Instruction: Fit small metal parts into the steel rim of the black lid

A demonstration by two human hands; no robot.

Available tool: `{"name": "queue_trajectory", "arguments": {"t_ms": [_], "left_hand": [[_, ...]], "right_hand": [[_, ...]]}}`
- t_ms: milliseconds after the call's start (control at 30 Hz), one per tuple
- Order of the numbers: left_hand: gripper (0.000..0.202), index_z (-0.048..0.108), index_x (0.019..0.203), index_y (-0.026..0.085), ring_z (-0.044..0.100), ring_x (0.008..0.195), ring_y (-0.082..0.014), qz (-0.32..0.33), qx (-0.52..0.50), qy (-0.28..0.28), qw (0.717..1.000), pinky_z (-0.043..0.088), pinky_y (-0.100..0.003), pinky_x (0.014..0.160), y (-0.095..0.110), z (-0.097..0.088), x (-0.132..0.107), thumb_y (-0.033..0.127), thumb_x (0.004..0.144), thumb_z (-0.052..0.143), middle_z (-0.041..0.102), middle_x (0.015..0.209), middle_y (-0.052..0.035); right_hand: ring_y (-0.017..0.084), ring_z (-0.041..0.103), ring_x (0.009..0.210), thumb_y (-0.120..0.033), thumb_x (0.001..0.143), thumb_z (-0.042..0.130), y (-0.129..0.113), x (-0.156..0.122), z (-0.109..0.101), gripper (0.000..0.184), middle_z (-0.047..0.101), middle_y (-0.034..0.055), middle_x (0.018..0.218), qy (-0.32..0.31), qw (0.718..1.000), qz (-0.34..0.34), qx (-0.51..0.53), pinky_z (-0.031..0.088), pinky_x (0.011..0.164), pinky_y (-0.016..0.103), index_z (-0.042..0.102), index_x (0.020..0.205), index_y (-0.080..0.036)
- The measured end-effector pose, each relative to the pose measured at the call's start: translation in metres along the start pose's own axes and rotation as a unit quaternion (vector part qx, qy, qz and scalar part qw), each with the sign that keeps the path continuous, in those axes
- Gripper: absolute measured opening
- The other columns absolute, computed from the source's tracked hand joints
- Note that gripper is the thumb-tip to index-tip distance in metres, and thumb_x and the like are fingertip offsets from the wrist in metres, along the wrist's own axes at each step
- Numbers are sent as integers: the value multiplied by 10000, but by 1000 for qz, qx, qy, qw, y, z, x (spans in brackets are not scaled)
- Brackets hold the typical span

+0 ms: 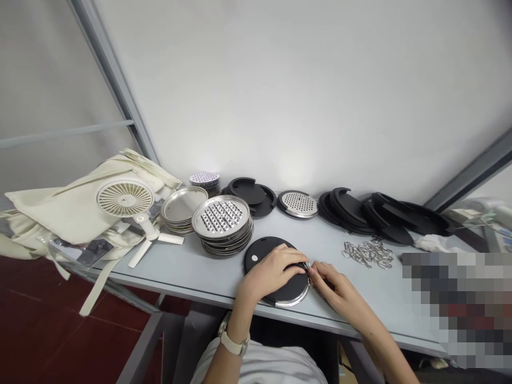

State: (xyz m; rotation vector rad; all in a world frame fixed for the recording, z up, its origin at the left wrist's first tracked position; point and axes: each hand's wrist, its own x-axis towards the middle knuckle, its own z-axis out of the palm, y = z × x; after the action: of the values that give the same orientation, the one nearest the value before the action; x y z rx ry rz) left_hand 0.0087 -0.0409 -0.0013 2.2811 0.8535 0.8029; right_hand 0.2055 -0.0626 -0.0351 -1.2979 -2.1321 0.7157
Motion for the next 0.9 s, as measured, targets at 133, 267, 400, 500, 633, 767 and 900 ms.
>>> {"name": "queue_trajectory", "arguments": {"t_ms": [133,267,400,500,633,767,900], "left_hand": [[250,635,1145,176,573,1076,-151,9,1,7,1000,389,-284,989,-1,0,0,171,917,532,677,1151,-39],[243,639,1133,169,577,1064,-152,15,4,11,1000,388,-287,987,-2,1,0,164,911,541,680,1144,-44],[233,644,1119,178,567,1071,-159,2,-4,13,1000,402,-292,975,-3,3,0,168,907,546,680,1141,-36],[227,648,1109,177,556,1086,-165,-2,-8,13,1000,410,-293,972,-4,3,-1,175,907,546,679,1142,-37],[222,650,1101,193,559,1084,-171,-11,-7,13,1000,410,-309,977,-3,3,-1,175,910,538,677,1138,-32],[234,645,1112,198,562,1080,-181,-16,-8,9,1000,405,-340,993,-1,3,-1,165,909,534,673,1140,-40],[226,647,1106,187,550,1083,-182,-14,-4,16,1000,420,-327,976,-2,3,-1,174,906,542,670,1140,-43]], "right_hand": [[185,497,711,-392,1007,332,1,0,1,352,513,-12,684,3,1000,1,5,393,696,306,420,712,-222],[182,497,704,-388,1005,338,0,0,1,354,515,-12,679,8,1000,-1,3,402,691,305,433,709,-220],[184,501,697,-389,999,350,-1,0,0,355,528,-6,671,15,1000,0,6,414,675,304,449,703,-220],[184,502,693,-392,998,352,0,-1,0,357,528,-6,670,16,1000,-1,7,417,675,306,450,701,-221],[186,504,689,-390,996,351,1,-1,0,353,525,-9,662,17,1000,-3,8,420,678,306,452,701,-222],[187,501,682,-376,979,368,0,-2,-1,317,516,-13,656,21,1000,-2,-1,421,667,302,451,713,-224],[190,496,688,-357,966,371,-3,-2,-2,279,503,-13,660,18,1000,5,-6,422,665,305,440,729,-227]]}}
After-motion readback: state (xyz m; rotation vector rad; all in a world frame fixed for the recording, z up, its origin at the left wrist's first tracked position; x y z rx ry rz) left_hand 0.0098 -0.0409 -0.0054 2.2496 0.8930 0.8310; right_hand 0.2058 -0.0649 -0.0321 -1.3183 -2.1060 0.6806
